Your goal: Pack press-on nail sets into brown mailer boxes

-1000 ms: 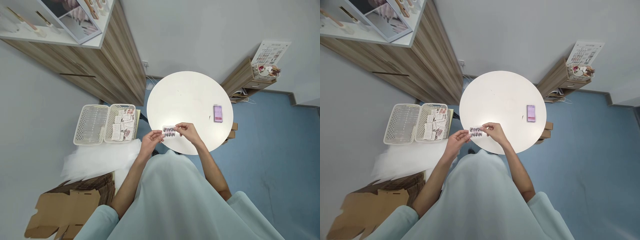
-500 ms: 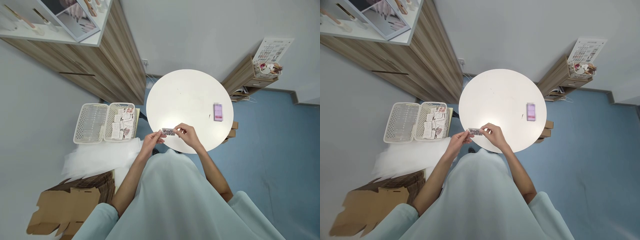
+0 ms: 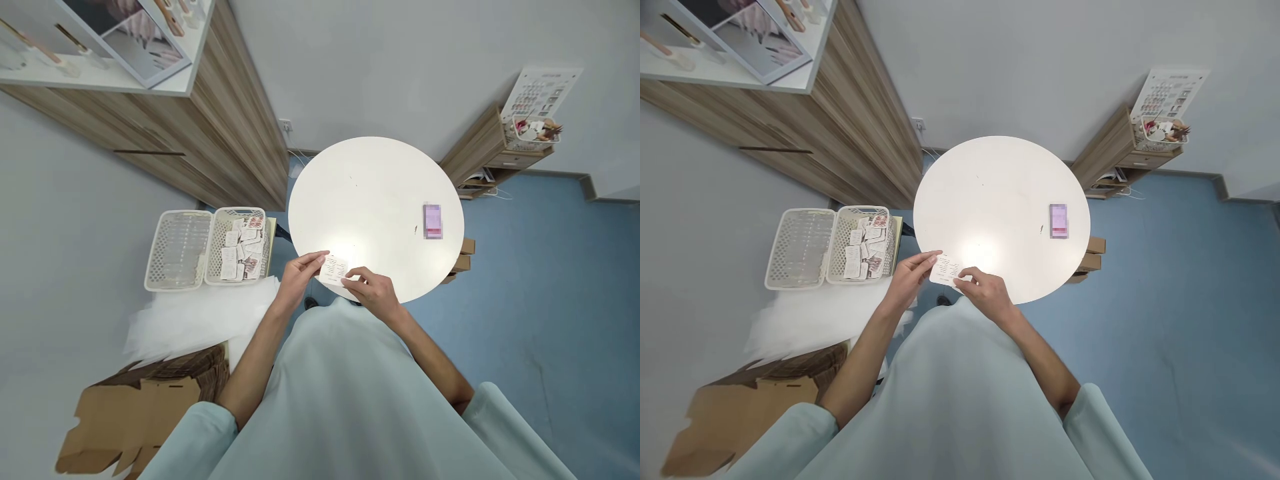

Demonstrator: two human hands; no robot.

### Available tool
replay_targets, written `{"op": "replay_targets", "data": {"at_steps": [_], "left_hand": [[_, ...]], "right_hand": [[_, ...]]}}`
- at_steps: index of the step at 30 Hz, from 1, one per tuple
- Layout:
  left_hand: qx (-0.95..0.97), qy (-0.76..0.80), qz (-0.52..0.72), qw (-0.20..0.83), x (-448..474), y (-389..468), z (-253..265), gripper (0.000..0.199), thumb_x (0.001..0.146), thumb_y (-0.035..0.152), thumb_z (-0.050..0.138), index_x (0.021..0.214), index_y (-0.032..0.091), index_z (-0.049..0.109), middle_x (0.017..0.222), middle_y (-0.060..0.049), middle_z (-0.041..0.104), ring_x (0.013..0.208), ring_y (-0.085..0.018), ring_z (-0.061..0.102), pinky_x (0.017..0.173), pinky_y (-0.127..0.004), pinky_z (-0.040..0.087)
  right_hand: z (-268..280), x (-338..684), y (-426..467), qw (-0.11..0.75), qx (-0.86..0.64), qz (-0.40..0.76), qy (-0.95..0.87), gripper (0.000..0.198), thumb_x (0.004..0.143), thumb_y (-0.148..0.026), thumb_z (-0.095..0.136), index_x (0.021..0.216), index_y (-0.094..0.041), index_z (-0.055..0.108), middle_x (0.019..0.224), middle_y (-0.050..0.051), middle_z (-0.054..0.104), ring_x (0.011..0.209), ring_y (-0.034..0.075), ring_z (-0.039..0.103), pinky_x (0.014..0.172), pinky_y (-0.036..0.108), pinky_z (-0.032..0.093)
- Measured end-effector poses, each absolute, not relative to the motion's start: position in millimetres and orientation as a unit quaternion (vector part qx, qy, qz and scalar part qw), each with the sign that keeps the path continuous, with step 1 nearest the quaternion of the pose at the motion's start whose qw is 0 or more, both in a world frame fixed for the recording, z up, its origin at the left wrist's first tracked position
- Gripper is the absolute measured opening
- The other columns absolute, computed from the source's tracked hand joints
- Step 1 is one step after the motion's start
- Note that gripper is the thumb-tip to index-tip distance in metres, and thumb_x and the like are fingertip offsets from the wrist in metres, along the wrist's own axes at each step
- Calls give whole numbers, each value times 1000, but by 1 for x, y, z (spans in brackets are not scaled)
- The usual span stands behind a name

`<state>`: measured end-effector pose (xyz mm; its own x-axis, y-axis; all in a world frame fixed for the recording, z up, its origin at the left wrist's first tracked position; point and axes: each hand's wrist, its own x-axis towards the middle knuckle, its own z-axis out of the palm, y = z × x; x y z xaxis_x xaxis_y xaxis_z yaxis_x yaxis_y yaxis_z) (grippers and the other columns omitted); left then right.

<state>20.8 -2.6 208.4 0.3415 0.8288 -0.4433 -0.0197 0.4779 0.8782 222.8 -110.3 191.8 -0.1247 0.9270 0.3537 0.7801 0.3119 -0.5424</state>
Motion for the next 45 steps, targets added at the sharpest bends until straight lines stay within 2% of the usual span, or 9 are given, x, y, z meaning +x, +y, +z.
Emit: {"op": "replay_targets", "data": {"at_steps": [4, 8, 12, 18, 24, 30, 34, 40, 45], "left_hand": [[441, 484, 304, 692, 22, -3, 209, 55, 81, 61, 82, 115, 17, 83, 110, -12, 81, 105, -28, 74, 95, -40, 60], [479, 484, 285, 674, 21, -6, 204, 50, 82, 59, 81, 111, 19, 83, 104, -11, 81, 96, -26, 76, 93, -40, 61], [492, 492, 260, 669, 20, -16, 199, 50, 76, 59, 87, 102, 17, 81, 96, -11, 81, 83, -25, 77, 84, -41, 63], [505, 479, 292, 656, 21, -28, 203, 45, 80, 56, 84, 106, 20, 74, 88, -4, 76, 70, -18, 73, 73, -33, 62], [545, 476, 289, 627, 18, -26, 210, 43, 81, 52, 84, 109, 20, 78, 81, -4, 77, 78, -21, 76, 85, -37, 64], [545, 500, 298, 603, 27, -12, 218, 45, 81, 61, 82, 93, 17, 80, 75, -5, 75, 66, -19, 71, 69, -33, 63], [572, 505, 286, 579, 33, -1, 227, 45, 82, 63, 80, 86, 18, 79, 61, -2, 68, 53, -15, 61, 55, -28, 54], [591, 492, 262, 584, 37, 1, 230, 44, 84, 63, 77, 89, 19, 79, 59, -1, 65, 49, -14, 57, 51, -28, 50], [556, 493, 267, 614, 37, -8, 220, 47, 81, 64, 81, 94, 19, 81, 64, -3, 70, 54, -16, 63, 56, -31, 56]], "right_hand": [[195, 226, -108, 343, -589, 131, -720, 21, 107, -26, 59, 106, -31, 79, 112, 0, 80, 70, 11, 69, 60, 25, 49], [201, 231, -101, 424, -608, 188, -645, 21, 107, -35, 60, 106, -28, 79, 101, 4, 80, 74, 14, 71, 60, 27, 52], [206, 238, -89, 466, -634, 291, -544, 31, 103, -47, 65, 124, -27, 74, 100, 4, 77, 62, 13, 65, 57, 28, 52], [206, 245, -77, 473, -604, 389, -510, 26, 101, -47, 64, 106, -27, 80, 104, 4, 75, 62, 12, 66, 60, 29, 52], [203, 251, -73, 442, -601, 423, -515, 25, 96, -41, 68, 113, -28, 79, 112, 5, 74, 73, 14, 68, 63, 29, 51], [197, 247, -76, 411, -600, 519, -449, 36, 88, -58, 76, 91, -22, 77, 79, 2, 73, 59, 14, 62, 60, 29, 52], [197, 241, -79, 411, -579, 570, -412, 46, 84, -65, 78, 84, -20, 73, 72, 2, 71, 50, 11, 54, 50, 27, 47], [199, 245, -81, 421, -590, 564, -395, 47, 82, -66, 79, 87, -20, 73, 68, 1, 71, 46, 10, 49, 43, 25, 42], [193, 252, -83, 414, -575, 575, -410, 44, 87, -62, 75, 98, -19, 74, 84, 5, 78, 56, 13, 63, 49, 24, 47]]}}
